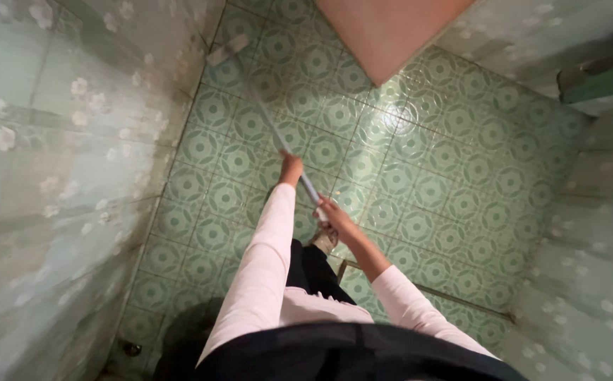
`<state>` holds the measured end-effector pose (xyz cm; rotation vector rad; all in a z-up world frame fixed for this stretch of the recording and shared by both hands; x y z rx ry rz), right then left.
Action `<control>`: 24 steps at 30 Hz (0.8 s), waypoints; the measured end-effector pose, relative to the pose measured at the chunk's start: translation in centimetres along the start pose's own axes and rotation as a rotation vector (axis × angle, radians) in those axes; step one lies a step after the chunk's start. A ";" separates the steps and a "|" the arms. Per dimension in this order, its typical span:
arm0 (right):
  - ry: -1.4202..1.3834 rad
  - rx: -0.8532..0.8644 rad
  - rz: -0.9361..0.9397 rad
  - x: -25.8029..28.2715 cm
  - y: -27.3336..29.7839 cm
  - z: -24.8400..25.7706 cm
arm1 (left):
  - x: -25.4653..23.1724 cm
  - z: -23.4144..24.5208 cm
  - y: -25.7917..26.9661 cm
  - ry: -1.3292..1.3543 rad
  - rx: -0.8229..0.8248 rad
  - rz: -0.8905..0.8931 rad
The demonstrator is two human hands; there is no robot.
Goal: The person uses a long-handled brush to scrub a tiled floor. They move the brush back and forth across the wet tiles, working around a squat toilet and a bucket.
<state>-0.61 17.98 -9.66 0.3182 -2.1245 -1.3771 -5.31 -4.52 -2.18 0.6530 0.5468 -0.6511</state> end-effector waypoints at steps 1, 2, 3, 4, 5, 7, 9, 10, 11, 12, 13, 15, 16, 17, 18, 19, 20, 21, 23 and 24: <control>-0.025 0.016 0.037 0.4 0.2 0.7 | -1.1 -0.1 -0.2 0.023 -0.018 -0.011; 0.082 -0.055 0.032 -0.1 1.2 2.1 | -1.4 -0.8 0.1 0.221 -0.046 0.074; 0.189 -0.124 0.026 -0.6 2.7 3.7 | -1.6 -2.0 0.5 0.418 -0.074 0.161; 0.303 -0.188 0.034 -0.1 3.7 5.2 | -1.9 -3.7 0.8 0.423 -0.085 0.158; 0.448 -0.234 0.094 0.1 5.8 6.3 | -1.8 -6.2 1.9 0.428 -0.096 0.155; 0.623 -0.347 0.089 0.9 8.1 7.7 | -2.7 -10.1 2.9 0.529 -0.208 -0.072; 0.675 -0.479 -0.072 0.1 12.1 10.5 | -2.4 -15.0 3.5 0.581 -0.106 -0.007; 0.776 -0.511 0.009 1.8 12.4 10.9 | -2.0 -16.7 3.2 0.595 -0.060 0.027; 0.878 -0.542 0.092 3.7 12.7 11.8 | -1.5 -18.0 2.9 0.593 -0.025 0.057; 0.981 -0.568 0.176 5.5 13.0 12.6 | -1.5 -18.6 2.3 0.557 -0.016 0.057; 1.019 -0.527 0.255 7.4 12.8 13.0 | -1.6 -18.6 1.5 0.512 -0.014 0.043; 1.092 -0.446 0.425 13.1 11.2 13.5 | -2.9 -16.3 -1.1 0.335 -0.091 -0.080; 1.190 -0.502 0.327 14.8 9.8 13.9 | -3.6 -14.1 -2.6 0.199 -0.277 -0.239; 1.284 -0.557 0.226 17.3 8.0 14.3 | -4.5 -12.2 -4.1 0.059 -0.459 -0.400; 1.367 -0.522 0.310 21.0 5.6 13.4 | -4.5 -11.7 -6.9 0.127 -0.374 -0.480; 1.448 -0.484 0.396 24.3 3.6 12.5 | -4.4 -11.0 -9.5 0.194 -0.288 -0.560; 1.575 -0.486 0.411 27.2 1.8 11.9 | -4.3 -10.0 -11.2 0.263 -0.236 -0.678; 1.703 -0.487 0.426 29.8 0.3 11.2 | -4.1 -8.9 -12.7 0.333 -0.180 -0.794; 1.693 -0.463 0.494 34.7 -1.5 10.0 | -3.4 -7.2 -16.6 0.221 -0.134 -0.754; 1.669 -0.442 0.520 36.4 -2.3 8.8 | -3.7 -6.8 -18.6 0.081 -0.161 -0.700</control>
Point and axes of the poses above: each hand's wrist, its own y-axis away from the middle knuckle, its own z-axis out of the back of the hand, x = y × z, the point moved 7 cm from there along -y, towards the middle knuckle, and after that the axes turned 7 degrees about -z, right-handed, at the moved point
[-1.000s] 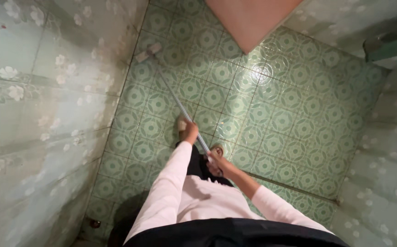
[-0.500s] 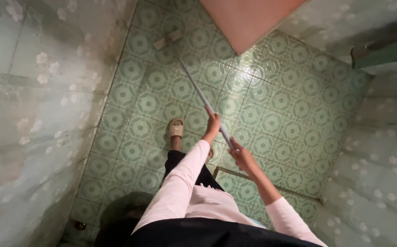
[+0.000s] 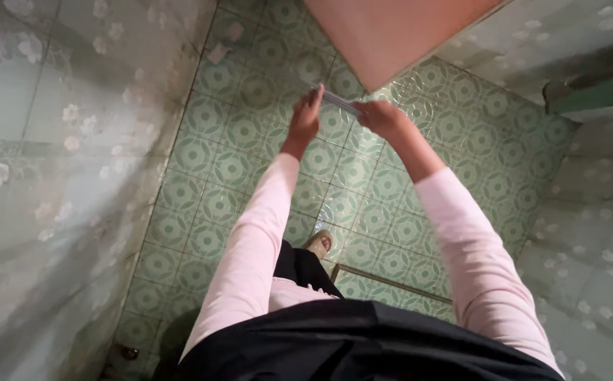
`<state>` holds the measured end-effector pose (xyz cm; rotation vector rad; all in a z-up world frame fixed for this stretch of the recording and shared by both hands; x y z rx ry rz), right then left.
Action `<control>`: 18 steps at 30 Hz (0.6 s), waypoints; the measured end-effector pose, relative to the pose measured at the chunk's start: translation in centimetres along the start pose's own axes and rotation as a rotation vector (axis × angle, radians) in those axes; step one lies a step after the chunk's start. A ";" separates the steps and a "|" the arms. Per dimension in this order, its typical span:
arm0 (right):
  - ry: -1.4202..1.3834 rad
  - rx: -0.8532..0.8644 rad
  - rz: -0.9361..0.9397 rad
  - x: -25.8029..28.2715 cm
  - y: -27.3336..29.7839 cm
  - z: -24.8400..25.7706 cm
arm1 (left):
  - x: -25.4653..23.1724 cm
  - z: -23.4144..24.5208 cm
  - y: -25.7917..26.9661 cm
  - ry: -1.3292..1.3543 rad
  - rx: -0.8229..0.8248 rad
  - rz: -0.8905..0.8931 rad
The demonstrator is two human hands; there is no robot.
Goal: The person uses a long-handled brush to scrub a tiled floor. They move the brush back and forth across the wet tiles, working around a squat toilet and a bucket.
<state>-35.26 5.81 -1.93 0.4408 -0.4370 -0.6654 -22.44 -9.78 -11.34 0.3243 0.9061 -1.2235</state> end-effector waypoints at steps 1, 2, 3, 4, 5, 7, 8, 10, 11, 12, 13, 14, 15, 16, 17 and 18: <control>-0.030 -0.008 0.020 1.2 -1.3 1.1 | 0.8 0.2 -1.7 -0.141 0.021 0.043; -0.062 -0.019 0.044 2.6 -1.8 2.3 | 1.6 0.7 -2.9 -0.287 0.040 0.085; -0.146 0.075 -0.067 2.8 -1.6 3.4 | 1.9 0.8 -3.9 -0.207 0.060 0.097; -0.230 0.175 -0.174 3.0 -1.0 5.0 | 2.0 0.9 -4.8 -0.127 0.079 0.117; -0.312 0.277 -0.281 3.4 -0.1 6.8 | 1.9 1.0 -5.6 -0.048 0.098 0.136; -0.084 0.299 -0.237 5.0 2.4 11.4 | 0.0 1.2 -5.9 0.021 0.021 0.028; -0.060 0.309 -0.252 5.4 3.4 13.4 | -1.0 1.3 -6.3 0.053 -0.023 -0.032; -0.011 0.333 -0.284 5.4 4.5 15.6 | -2.6 1.2 -6.2 -0.106 -0.110 -0.114; 0.014 0.286 -0.209 6.3 3.6 15.6 | -2.4 1.1 -5.8 -0.137 -0.137 -0.129; 0.037 0.235 -0.141 7.0 2.4 15.0 | -1.8 1.0 -5.8 -0.129 -0.147 -0.128; 0.060 0.183 -0.073 7.5 0.9 14.1 | -0.6 1.0 -5.9 -0.116 -0.151 -0.120; 0.085 0.139 -0.007 7.7 -0.4 12.9 | 0.5 0.9 -5.8 -0.101 -0.153 -0.107; 0.111 0.095 0.058 7.7 -1.3 11.9 | 1.9 0.9 -6.3 -0.106 -0.155 -0.095; 0.136 0.052 0.125 7.7 -1.8 11.2 | 3.0 1.5 -6.7 -0.116 -0.157 -0.082; 0.135 0.043 0.098 7.5 -2.0 10.3 | 3.8 2.2 -7.1 -0.118 -0.160 -0.075; 0.134 0.026 0.071 8.0 -2.3 9.8 | 4.5 2.7 -7.7 -0.099 -0.162 -0.075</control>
Point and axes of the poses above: each hand's wrist, its own y-axis away from the middle knuckle, its own z-axis out of the back of the hand, x = y × z, the point moved 7 cm from there along -y, towards the middle knuckle, and after that the axes turned 7 degrees about -z, right-handed, at the moved point
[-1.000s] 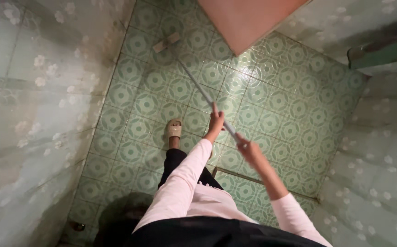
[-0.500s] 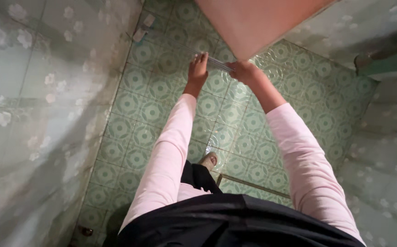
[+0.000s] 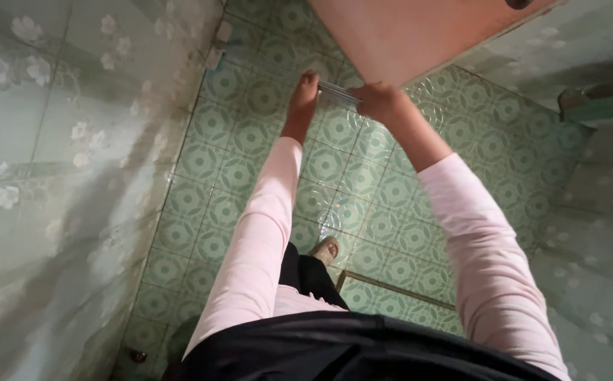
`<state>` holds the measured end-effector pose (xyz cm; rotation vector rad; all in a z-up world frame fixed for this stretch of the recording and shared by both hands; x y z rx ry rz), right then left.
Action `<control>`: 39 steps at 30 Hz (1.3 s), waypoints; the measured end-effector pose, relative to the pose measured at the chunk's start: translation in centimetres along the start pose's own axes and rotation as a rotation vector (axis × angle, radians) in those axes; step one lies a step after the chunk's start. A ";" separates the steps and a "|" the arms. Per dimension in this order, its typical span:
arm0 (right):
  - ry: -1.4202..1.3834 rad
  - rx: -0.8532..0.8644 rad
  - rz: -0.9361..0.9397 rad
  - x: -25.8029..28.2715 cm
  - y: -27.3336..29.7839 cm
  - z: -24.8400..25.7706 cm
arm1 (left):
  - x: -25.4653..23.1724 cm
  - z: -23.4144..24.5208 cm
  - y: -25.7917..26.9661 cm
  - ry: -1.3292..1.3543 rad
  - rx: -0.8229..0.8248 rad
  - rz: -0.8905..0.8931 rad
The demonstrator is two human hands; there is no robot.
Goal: The person uses a long-handled brush to scrub a tiled floor. They move the brush back and forth across the wet tiles, working around a squat toilet and a bucket.
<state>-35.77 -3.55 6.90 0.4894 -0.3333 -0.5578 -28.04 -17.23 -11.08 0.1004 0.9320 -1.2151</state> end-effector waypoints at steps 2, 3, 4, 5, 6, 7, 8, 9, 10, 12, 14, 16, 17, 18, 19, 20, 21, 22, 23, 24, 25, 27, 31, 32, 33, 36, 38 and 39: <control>0.000 0.066 -0.041 0.3 1.0 0.5 | 0.4 0.4 0.1 0.138 0.025 0.024; 0.000 0.147 -0.053 0.0 2.0 1.5 | -0.6 0.1 0.1 0.190 0.052 0.048; -0.002 0.225 -0.062 0.0 3.1 2.7 | -2.0 -0.4 -0.3 0.237 0.079 0.071; -0.055 0.302 -0.163 -0.6 4.7 3.9 | -3.6 -0.5 -0.4 0.284 0.107 0.094; -0.104 0.376 -0.262 -1.1 6.4 5.1 | -5.1 -0.6 -0.1 0.314 0.208 0.207; -0.106 0.358 -0.272 -1.1 7.3 6.8 | -6.6 -0.6 0.5 0.343 0.309 0.318; -0.109 0.344 -0.287 -1.3 8.3 8.0 | -8.1 0.5 0.2 0.324 0.255 0.303; -0.112 0.331 -0.301 -1.4 8.8 8.7 | -9.2 1.3 0.1 0.305 0.200 0.287; -0.077 0.320 -0.289 -1.3 8.6 8.9 | -9.8 1.8 0.0 0.289 0.144 0.273; -0.007 0.294 -0.266 -1.9 7.1 8.6 | -8.3 1.2 -0.7 0.319 0.140 0.313; -0.056 0.287 -0.287 -3.1 5.2 6.0 | -5.6 -0.5 -1.4 0.176 0.216 0.283; -0.144 0.235 -0.186 -3.5 2.9 2.4 | -2.9 -2.7 -0.9 -0.139 0.371 0.182; -0.213 0.203 -0.110 -3.3 2.1 0.5 | -2.2 -2.8 0.4 -0.212 0.344 0.105; -0.263 0.180 -0.069 -3.2 2.0 -1.3 | -1.6 -2.7 1.2 -0.289 0.310 0.023; -0.266 0.183 -0.097 -3.3 3.0 -3.5 | -1.8 -2.6 1.3 -0.366 0.274 -0.059; -0.255 0.199 -0.151 -2.7 4.2 -5.9 | -2.4 -2.2 2.2 -0.358 0.213 -0.110; -0.244 0.215 -0.205 -2.2 6.0 -7.9 | -3.6 -1.9 4.1 -0.349 0.153 -0.161; -0.243 0.184 -0.188 -1.9 8.0 -8.8 | -5.1 -1.5 6.2 -0.342 0.094 -0.211; -0.241 0.153 -0.171 -1.8 10.4 -9.4 | -6.4 -2.6 8.1 -0.295 0.231 -0.173; -0.297 0.124 -0.129 -1.7 13.3 -9.5 | -8.0 -3.6 9.5 -0.247 0.364 -0.139; -0.352 0.095 -0.087 -1.3 16.1 -9.3 | -10.2 -3.4 11.2 -0.135 0.406 -0.133; -0.422 0.261 -0.343 -2.2 22.8 -10.2 | -16.1 -2.7 15.3 0.026 0.478 -0.134; -0.296 0.162 -0.279 -0.6 32.0 -8.4 | -23.6 -0.2 18.8 0.252 0.470 -0.179; -0.300 0.126 -0.276 -0.7 33.2 -8.6 | -23.9 -0.2 19.2 0.277 0.475 -0.180; -0.308 0.138 -0.303 -0.7 33.4 -9.7 | -24.0 -0.3 19.8 0.302 0.481 -0.181; -0.430 0.014 -0.225 0.5 30.8 -14.3 | -20.2 -1.6 20.2 0.309 0.500 -0.009; -0.483 -0.011 -0.197 1.5 27.7 -18.6 | -15.1 -2.7 20.7 0.356 0.487 0.417; -0.502 -0.015 -0.208 2.3 26.2 -20.8 | -14.1 -2.5 21.3 0.239 0.543 0.334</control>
Point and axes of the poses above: each hand's wrist, its own y-axis away from the middle knuckle, its own z-axis out of the back of the hand, x = y × z, the point moved 7 cm from there along -y, towards the middle knuckle, and after that the axes turned 7 degrees about -z, right-handed, at the moved point
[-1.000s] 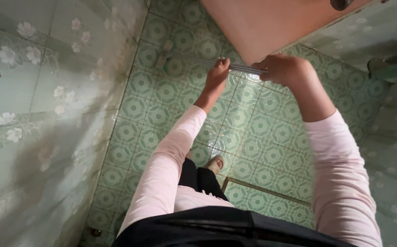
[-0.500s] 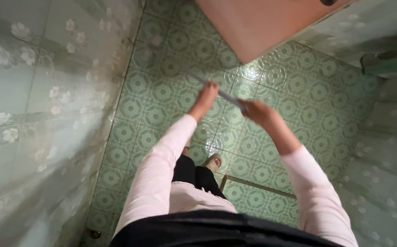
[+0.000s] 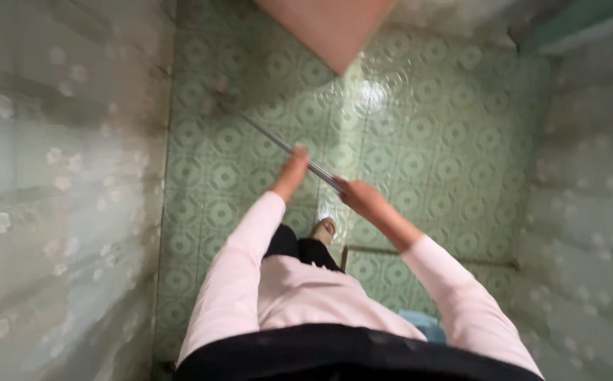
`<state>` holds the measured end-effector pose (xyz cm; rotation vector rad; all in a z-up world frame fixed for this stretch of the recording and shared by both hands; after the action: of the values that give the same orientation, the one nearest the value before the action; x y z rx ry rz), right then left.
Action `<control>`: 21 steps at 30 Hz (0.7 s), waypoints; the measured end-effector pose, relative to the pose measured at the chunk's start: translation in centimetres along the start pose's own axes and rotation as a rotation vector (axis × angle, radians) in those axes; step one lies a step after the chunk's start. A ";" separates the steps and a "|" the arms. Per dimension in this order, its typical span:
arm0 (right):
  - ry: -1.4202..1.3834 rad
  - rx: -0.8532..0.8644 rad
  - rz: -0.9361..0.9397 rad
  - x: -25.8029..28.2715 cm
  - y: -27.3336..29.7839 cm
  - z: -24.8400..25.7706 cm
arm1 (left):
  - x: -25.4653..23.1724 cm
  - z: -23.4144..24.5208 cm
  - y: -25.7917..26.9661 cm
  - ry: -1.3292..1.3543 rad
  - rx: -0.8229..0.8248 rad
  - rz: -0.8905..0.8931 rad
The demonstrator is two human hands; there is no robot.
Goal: The person uses a long-handled brush to scrub a tiled floor. They move the brush back and forth across the wet tiles, working around a squat toilet and a bucket.
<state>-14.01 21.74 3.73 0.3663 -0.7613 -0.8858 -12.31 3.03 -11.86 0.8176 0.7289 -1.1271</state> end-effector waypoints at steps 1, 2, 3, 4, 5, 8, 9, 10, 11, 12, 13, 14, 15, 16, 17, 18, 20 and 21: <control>-0.015 -0.015 -0.005 -0.5 -1.1 -1.4 | -0.2 0.7 -0.4 -0.260 0.045 -0.184; 0.004 -0.013 -0.039 -1.7 -1.0 -2.6 | -1.0 0.5 -0.3 -0.517 0.088 -0.371; 0.022 -0.013 -0.063 -2.6 -1.1 -3.4 | -1.5 -0.3 -0.9 -0.504 0.115 -0.358; 0.041 -0.013 -0.087 -3.5 -1.0 -3.9 | -2.2 -1.4 -1.3 -0.490 0.142 -0.346; 0.051 0.042 -0.122 -5.5 -0.2 -3.7 | -2.5 -2.9 -0.3 -0.475 0.178 -0.317; 0.019 0.091 -0.075 -11.5 5.1 1.0 | -8.5 -9.0 1.4 -0.298 -0.010 -0.370; -0.042 0.098 -0.032 -13.2 8.4 3.4 | -11.0 -11.4 2.4 -0.167 0.015 -0.482; -0.007 0.090 0.038 -13.6 10.8 5.8 | -12.9 -14.3 2.8 -0.155 0.095 -0.498; 0.002 0.193 -0.163 -15.4 13.5 7.7 | -15.2 -16.5 3.5 -0.158 0.060 -0.511; 0.086 0.235 -0.239 -15.6 16.2 9.5 | -17.1 -18.3 4.2 -0.162 0.025 -0.523; 0.172 0.267 -0.312 -15.5 18.1 11.5 | -18.6 -19.7 4.5 -0.081 0.044 -0.554; 0.190 0.305 -0.380 -15.2 19.0 13.1 | -19.6 -20.8 4.9 0.000 0.061 -0.584; 0.206 0.352 -0.453 -15.1 20.1 13.6 | -19.5 -21.1 5.3 -0.014 0.060 -0.567; 0.222 0.399 -0.525 -15.4 20.8 13.7 | -19.2 -21.3 5.2 -0.027 0.058 -0.551; 0.234 0.359 -0.419 -14.5 20.0 13.3 | -18.9 -21.5 5.1 -0.039 0.055 -0.542; 0.246 0.319 -0.314 -13.7 18.7 12.2 | -18.0 -20.7 5.8 -0.025 0.039 -0.577; 0.229 0.231 -0.210 -13.4 16.7 10.3 | -15.3 -17.7 5.5 -0.074 0.002 -0.572; 0.200 0.194 -0.216 -13.1 15.4 8.2 | -14.2 -16.5 5.1 -0.131 -0.011 -0.525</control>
<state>-16.63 41.58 12.42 0.7084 -0.6313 -0.9628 -12.75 24.97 -7.55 0.5456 0.8645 -1.6276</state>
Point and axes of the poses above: each hand's wrist, its own y-axis away from the middle knuckle, its own z-axis out of the back of the hand, x = y × z, the point moved 7 cm from there along -y, towards the middle knuckle, and after that the axes turned 7 degrees about -z, right-handed, at the moved point
